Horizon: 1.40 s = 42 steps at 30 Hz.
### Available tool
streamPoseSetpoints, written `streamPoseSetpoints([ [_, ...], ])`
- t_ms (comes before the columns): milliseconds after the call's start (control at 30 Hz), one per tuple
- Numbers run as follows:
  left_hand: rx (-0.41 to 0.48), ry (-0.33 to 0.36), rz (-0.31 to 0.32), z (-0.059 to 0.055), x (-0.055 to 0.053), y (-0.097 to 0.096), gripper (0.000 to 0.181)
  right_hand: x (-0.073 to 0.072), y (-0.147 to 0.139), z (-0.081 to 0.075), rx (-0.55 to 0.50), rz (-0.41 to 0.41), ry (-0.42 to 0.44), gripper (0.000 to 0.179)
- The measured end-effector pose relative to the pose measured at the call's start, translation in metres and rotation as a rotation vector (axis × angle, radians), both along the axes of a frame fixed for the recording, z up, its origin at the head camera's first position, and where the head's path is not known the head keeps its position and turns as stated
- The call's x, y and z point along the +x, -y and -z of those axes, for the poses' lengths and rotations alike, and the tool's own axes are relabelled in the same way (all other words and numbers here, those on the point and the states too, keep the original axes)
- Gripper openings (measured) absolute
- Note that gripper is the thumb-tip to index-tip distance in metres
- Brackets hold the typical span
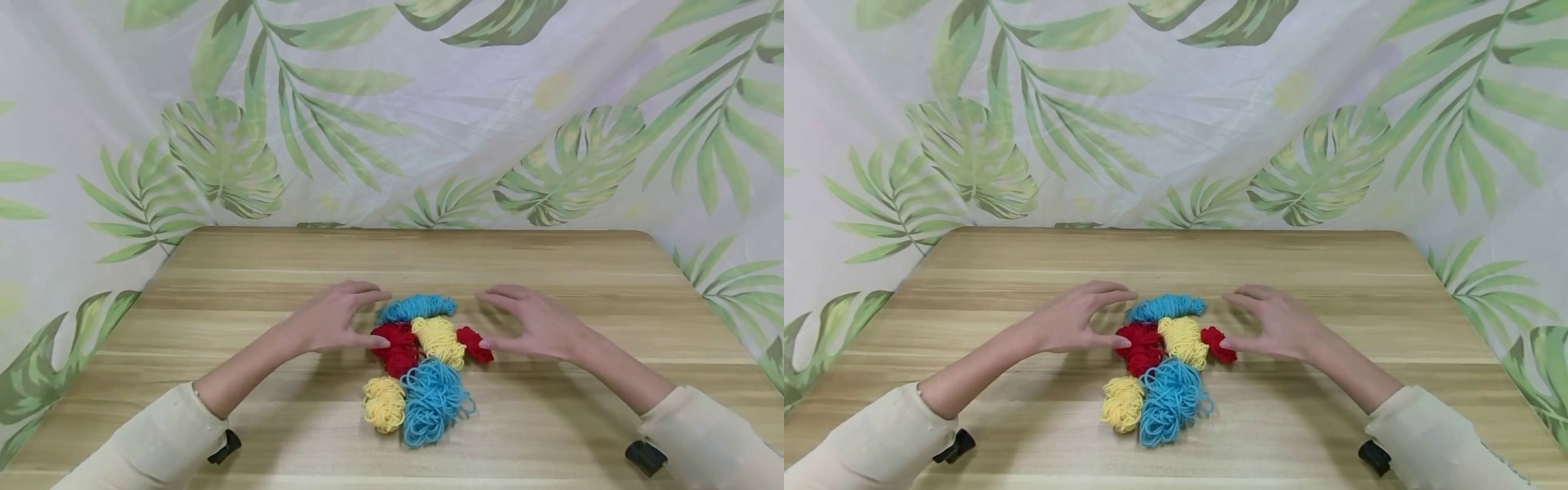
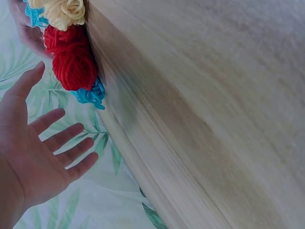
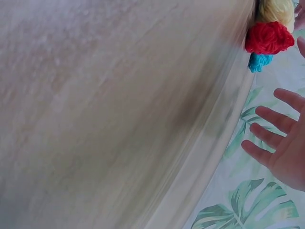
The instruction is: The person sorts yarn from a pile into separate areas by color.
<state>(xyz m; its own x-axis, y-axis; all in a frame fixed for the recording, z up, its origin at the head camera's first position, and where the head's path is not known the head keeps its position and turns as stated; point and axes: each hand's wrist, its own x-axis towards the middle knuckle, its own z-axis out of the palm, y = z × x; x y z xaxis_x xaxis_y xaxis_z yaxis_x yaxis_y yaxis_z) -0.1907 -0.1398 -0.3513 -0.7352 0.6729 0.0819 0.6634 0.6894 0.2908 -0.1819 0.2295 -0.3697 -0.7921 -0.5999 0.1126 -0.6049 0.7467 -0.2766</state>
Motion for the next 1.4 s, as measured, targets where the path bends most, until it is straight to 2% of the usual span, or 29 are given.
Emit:
streamPoseSetpoints([
  [367, 0.097, 0.073, 0.06, -0.002, 0.002, -0.003, 0.052, 0.004, 0.005, 0.0, -0.082, 0.002, 0.056, 0.076],
  [567, 0.088, 0.118, 0.114, -0.002, 0.002, -0.005, 0.048, 0.005, 0.006, 0.0, -0.113, -0.012, 0.086, 0.071],
  [933, 0.084, 0.134, 0.138, 0.0, 0.001, -0.008, 0.045, 0.004, 0.009, 0.001, -0.171, -0.049, 0.171, 0.067],
  [1200, 0.126, 0.178, 0.194, 0.006, -0.003, -0.008, 0.04, 0.003, 0.01, 0.004, -0.206, -0.087, 0.228, 0.065],
  [1400, 0.142, 0.17, 0.223, 0.009, -0.004, -0.008, 0.035, 0.004, 0.011, 0.005, -0.225, -0.097, 0.25, 0.064],
])
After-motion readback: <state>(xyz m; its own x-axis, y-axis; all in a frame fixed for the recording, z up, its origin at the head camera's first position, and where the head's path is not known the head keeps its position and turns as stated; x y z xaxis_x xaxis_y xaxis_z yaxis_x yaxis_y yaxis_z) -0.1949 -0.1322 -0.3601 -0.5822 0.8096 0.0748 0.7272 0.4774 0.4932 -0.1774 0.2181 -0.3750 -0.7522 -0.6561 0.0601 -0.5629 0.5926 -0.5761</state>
